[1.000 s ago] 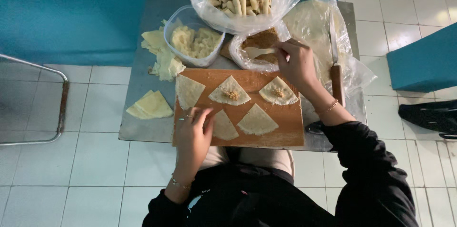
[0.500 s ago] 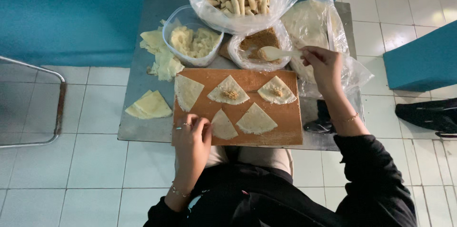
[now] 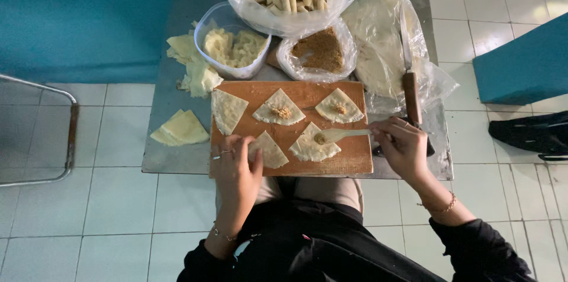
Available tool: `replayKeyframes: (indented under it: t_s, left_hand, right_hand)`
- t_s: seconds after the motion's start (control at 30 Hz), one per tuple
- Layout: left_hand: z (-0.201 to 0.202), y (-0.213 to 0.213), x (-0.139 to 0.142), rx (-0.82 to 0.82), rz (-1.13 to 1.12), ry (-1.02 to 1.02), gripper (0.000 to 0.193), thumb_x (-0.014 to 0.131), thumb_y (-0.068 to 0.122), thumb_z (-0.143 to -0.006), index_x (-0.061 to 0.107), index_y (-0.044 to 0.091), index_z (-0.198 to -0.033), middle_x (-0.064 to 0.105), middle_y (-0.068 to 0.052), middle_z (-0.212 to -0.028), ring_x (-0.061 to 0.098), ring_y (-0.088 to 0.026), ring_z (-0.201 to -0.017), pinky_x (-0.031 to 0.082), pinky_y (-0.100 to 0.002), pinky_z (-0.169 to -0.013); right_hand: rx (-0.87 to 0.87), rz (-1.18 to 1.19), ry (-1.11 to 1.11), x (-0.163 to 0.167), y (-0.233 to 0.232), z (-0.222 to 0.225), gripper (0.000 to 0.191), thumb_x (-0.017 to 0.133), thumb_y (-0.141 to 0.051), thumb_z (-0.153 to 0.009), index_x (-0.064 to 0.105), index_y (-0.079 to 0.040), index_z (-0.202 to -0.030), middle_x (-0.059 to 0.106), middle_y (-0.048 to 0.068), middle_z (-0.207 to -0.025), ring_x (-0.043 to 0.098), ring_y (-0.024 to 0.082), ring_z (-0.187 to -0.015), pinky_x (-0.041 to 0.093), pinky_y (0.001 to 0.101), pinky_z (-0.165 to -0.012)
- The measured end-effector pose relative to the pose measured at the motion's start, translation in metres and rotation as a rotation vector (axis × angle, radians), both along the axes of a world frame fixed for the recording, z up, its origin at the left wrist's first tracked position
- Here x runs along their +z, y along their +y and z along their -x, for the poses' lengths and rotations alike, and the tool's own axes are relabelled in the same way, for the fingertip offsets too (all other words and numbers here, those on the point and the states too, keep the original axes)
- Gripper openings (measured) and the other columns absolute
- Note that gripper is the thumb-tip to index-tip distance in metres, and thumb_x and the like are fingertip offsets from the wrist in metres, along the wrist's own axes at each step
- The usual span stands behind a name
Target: The person sits at a low metal table and assembles filled pastries from triangular dough wrappers. They pinch filling from a container, place it on a wrapper, fold the wrapper over the filling and press the edges, arranging the folded pastries on a wooden board one at a time.
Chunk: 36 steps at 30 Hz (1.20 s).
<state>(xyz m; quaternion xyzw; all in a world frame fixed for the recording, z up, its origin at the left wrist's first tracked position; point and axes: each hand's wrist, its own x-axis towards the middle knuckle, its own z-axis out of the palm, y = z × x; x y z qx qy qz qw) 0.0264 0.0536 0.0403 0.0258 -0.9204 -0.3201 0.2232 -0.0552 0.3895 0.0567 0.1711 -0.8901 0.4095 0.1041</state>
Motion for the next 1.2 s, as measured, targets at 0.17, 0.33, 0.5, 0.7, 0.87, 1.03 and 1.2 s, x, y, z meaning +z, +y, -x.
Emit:
replayKeyframes:
  t_s: [0.17,0.33,0.5,0.7,0.87,1.03,1.2]
  left_hand:
    - [0.002,0.017,-0.001,-0.129,0.062,0.077,0.025,0.076,0.014,-0.086,0.068,0.013,-0.109,0.057,-0.012,-0.115,0.055,-0.035,-0.109,0.047,-0.049,-0.089]
    - [0.005,0.036,-0.015,-0.248,0.080,0.125,0.026,0.075,0.018,-0.089,0.072,0.016,-0.115,0.054,-0.012,-0.122,0.051,-0.036,-0.113,0.046,-0.050,-0.093]
    - [0.009,0.045,-0.024,-0.234,0.121,0.087,0.029,0.074,0.023,-0.091,0.071,0.018,-0.120,0.055,-0.009,-0.127,0.051,-0.037,-0.118,0.046,-0.050,-0.098]
    - [0.013,0.052,-0.025,-0.231,0.118,0.084,0.028,0.075,0.024,-0.089,0.072,0.019,-0.117,0.058,-0.007,-0.125,0.053,-0.034,-0.116,0.046,-0.050,-0.097]
    - [0.018,0.052,-0.020,-0.258,0.117,0.048,0.029,0.075,0.024,-0.089,0.072,0.019,-0.118,0.058,-0.010,-0.126,0.052,-0.035,-0.115,0.046,-0.050,-0.096]
    - [0.021,0.054,-0.013,-0.295,0.106,0.070,0.032,0.073,0.024,-0.091,0.072,0.018,-0.122,0.057,-0.014,-0.128,0.051,-0.037,-0.117,0.045,-0.052,-0.095]
    - [0.019,0.055,-0.015,-0.328,0.083,0.091,0.031,0.073,0.019,-0.093,0.072,0.016,-0.125,0.056,-0.015,-0.128,0.052,-0.037,-0.118,0.045,-0.050,-0.094]
  right_hand:
    - [0.152,-0.124,0.323,0.016,-0.014,-0.024,0.025,0.068,0.013,-0.079,0.075,-0.001,-0.099,0.072,0.011,-0.098,0.072,0.022,-0.082,0.058,0.0295,-0.072]
    - [0.334,-0.260,0.574,0.029,-0.020,-0.033,0.036,0.069,0.016,-0.069,0.074,0.004,-0.103,0.069,0.012,-0.096,0.071,0.025,-0.083,0.059,0.0346,-0.072]
    - [0.384,-0.314,0.655,0.035,-0.021,-0.037,0.042,0.068,0.017,-0.065,0.074,0.005,-0.105,0.069,0.011,-0.097,0.070,0.026,-0.081,0.060,0.0351,-0.071]
    - [0.350,-0.283,0.637,0.033,-0.021,-0.040,0.043,0.068,0.019,-0.065,0.074,0.004,-0.105,0.068,0.011,-0.097,0.070,0.025,-0.081,0.059,0.0352,-0.071]
    - [0.290,-0.267,0.615,0.032,-0.019,-0.038,0.039,0.070,0.019,-0.069,0.076,0.002,-0.104,0.068,0.010,-0.093,0.069,0.022,-0.077,0.057,0.0329,-0.069]
    - [-0.037,-0.071,0.254,0.038,-0.017,-0.018,0.015,0.069,0.013,-0.092,0.075,0.002,-0.100,0.074,0.010,-0.096,0.069,0.012,-0.072,0.054,0.0247,-0.063]
    - [-0.131,0.035,0.236,0.038,-0.028,0.058,0.017,0.067,0.004,-0.101,0.077,-0.002,-0.113,0.073,0.010,-0.098,0.069,0.015,-0.082,0.052,0.0263,-0.069]
